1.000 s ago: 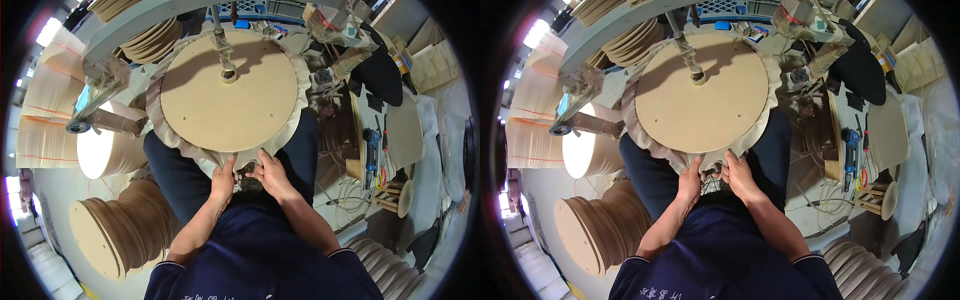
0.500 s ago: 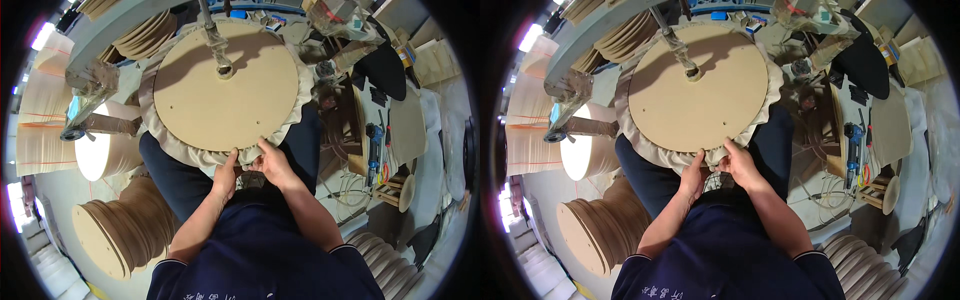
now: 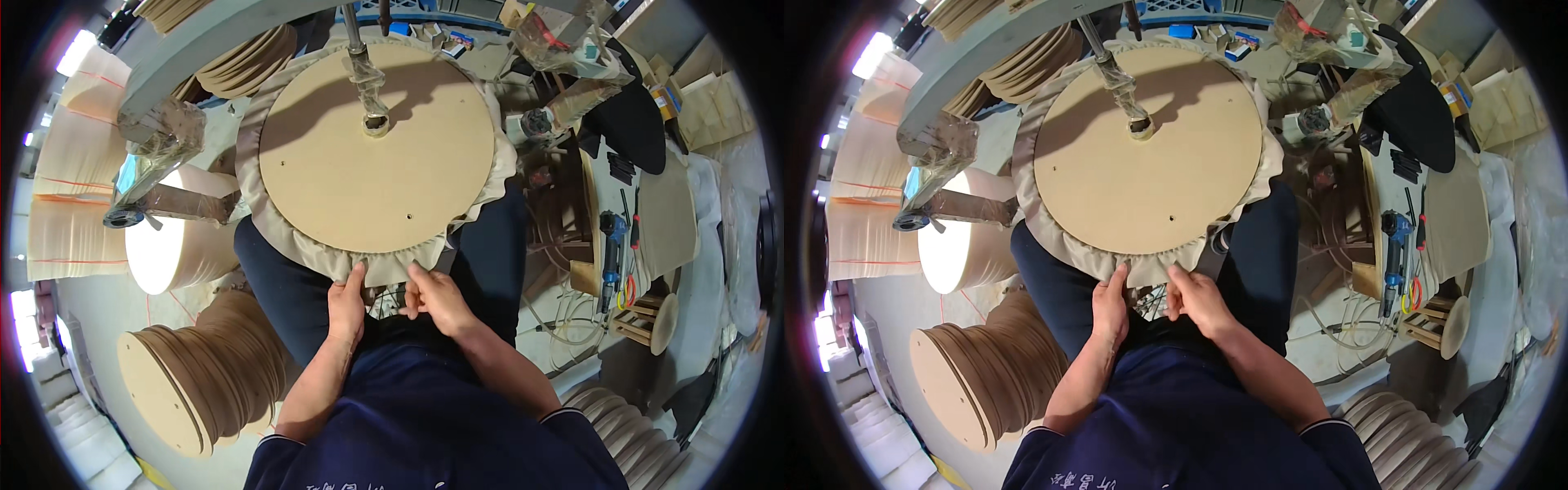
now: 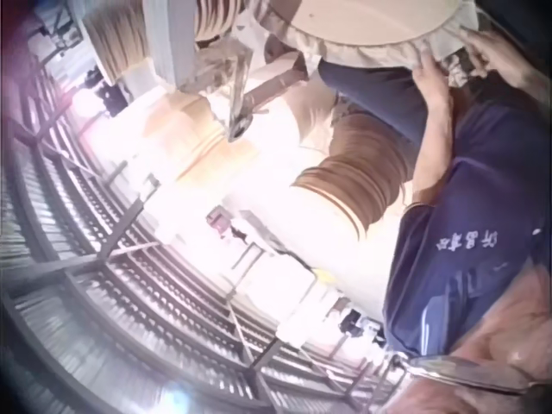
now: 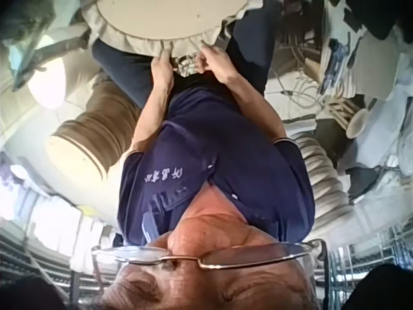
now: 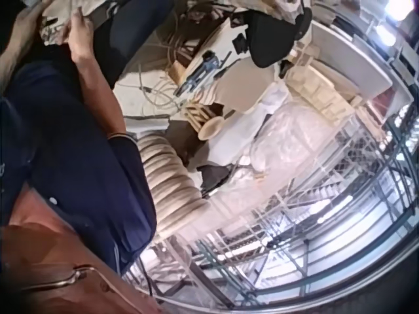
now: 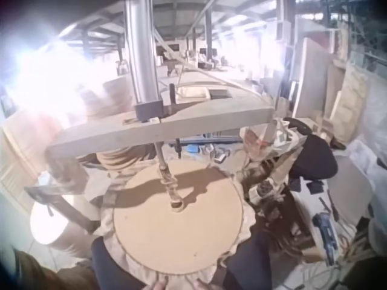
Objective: The recorder pulls fabric tight over a foam-padded cushion and uses a pneumatic staple gun to secure it to a wooden base.
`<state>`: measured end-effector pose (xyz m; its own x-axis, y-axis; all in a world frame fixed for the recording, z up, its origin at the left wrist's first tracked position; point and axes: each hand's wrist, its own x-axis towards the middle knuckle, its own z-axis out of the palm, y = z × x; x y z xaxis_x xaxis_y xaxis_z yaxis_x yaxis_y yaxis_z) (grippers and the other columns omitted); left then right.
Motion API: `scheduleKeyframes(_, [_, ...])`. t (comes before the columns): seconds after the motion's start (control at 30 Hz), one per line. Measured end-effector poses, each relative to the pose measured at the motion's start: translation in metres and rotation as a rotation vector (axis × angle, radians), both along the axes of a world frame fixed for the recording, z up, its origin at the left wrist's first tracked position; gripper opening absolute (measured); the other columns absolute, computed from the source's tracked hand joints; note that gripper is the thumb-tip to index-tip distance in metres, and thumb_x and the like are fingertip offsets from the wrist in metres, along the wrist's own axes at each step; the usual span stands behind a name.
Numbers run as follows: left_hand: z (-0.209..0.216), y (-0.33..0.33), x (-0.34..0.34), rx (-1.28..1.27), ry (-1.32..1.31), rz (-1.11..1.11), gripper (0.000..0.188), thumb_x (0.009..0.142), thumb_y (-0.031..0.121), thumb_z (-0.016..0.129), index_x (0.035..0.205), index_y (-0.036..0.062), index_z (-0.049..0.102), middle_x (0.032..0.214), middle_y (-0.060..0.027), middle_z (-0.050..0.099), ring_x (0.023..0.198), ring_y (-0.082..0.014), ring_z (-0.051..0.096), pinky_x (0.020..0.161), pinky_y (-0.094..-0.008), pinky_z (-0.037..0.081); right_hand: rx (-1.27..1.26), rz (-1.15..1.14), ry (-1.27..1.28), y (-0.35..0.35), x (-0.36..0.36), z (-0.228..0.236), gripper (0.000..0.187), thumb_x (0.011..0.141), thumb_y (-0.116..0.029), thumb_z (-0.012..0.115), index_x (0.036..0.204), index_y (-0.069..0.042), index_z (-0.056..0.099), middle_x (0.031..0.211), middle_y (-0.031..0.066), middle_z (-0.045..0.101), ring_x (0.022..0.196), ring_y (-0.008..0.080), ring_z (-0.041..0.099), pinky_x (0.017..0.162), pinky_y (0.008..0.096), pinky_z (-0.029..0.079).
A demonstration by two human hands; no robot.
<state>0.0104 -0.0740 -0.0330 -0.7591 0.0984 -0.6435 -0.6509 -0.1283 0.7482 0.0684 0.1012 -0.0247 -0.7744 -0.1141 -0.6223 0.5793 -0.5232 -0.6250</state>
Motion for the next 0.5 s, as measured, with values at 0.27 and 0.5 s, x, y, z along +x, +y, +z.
scheduleKeyframes(0.27, [-0.003, 0.04, -0.006, 0.138, -0.184, -0.039, 0.048, 0.1, 0.044, 0.067, 0.108, -0.0037, 0.065, 0.087, -0.0033, 0.062, 0.071, -0.0135, 0.054, 0.063, -0.0322, 0.046, 0.152, -0.212, -0.065, 0.028, -0.029, -0.023, 0.041, 0.105, -0.044, 0.058, 0.113, -0.004, 0.065, 0.07, -0.0006, 0.057, 0.057, 0.012, 0.053, 0.072, 0.0391, 0.06])
scheduleKeyframes(0.5, [0.005, 0.036, 0.011, 0.055, -0.011, 0.09, 0.038, 0.102, 0.035, 0.066, 0.08, 0.0039, 0.064, 0.063, 0.0035, 0.051, 0.052, -0.009, 0.04, 0.049, -0.0313, 0.031, 0.044, -0.248, -0.002, -0.002, 0.001, -0.009, 0.034, 0.109, -0.039, 0.051, 0.093, -0.009, 0.055, 0.062, -0.0032, 0.041, 0.047, 0.0113, 0.038, 0.081, 0.0428, 0.06])
